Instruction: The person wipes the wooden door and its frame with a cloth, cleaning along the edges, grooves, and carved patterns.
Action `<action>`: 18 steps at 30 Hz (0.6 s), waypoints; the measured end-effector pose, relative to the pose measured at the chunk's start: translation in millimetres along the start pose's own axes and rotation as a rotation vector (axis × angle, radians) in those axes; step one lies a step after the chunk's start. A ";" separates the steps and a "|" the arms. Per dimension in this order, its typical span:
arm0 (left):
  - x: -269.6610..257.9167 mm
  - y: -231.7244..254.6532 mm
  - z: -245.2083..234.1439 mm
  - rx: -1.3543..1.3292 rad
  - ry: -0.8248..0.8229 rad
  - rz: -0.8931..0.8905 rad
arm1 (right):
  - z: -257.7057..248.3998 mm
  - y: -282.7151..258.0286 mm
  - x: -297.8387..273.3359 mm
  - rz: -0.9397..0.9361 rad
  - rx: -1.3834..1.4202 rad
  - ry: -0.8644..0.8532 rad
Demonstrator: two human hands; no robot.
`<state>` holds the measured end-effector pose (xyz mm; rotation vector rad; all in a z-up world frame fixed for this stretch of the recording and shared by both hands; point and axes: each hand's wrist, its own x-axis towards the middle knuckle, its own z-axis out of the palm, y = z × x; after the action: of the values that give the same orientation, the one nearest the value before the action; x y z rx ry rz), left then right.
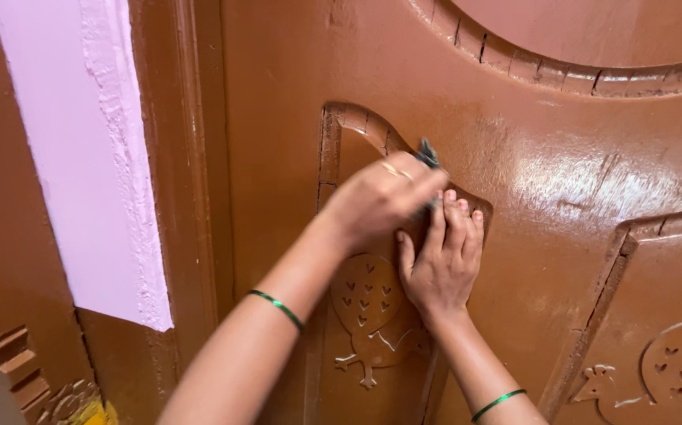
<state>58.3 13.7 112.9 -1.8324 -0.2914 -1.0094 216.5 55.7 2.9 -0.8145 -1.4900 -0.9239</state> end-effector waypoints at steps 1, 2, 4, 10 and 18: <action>-2.0 -12.1 -6.9 0.100 0.070 -0.042 | -1.7 -0.7 1.4 -0.007 -0.006 0.017; -3.9 -22.1 -13.8 0.197 0.136 -0.083 | -3.4 -1.6 2.5 -0.004 -0.006 0.018; -6.0 -34.2 -24.2 0.301 0.187 -0.477 | -5.4 -3.0 4.7 -0.014 -0.054 0.006; 11.4 13.2 20.5 0.334 0.062 -0.357 | -1.0 1.0 -0.4 -0.018 -0.042 0.005; 7.1 -13.8 -12.3 0.147 -0.101 0.005 | -4.4 -1.5 0.8 -0.005 0.001 -0.007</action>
<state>48.3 8.5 129.1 -1.7521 -0.4115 -0.8697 217.0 51.1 3.8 -0.8143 -1.4987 -0.9252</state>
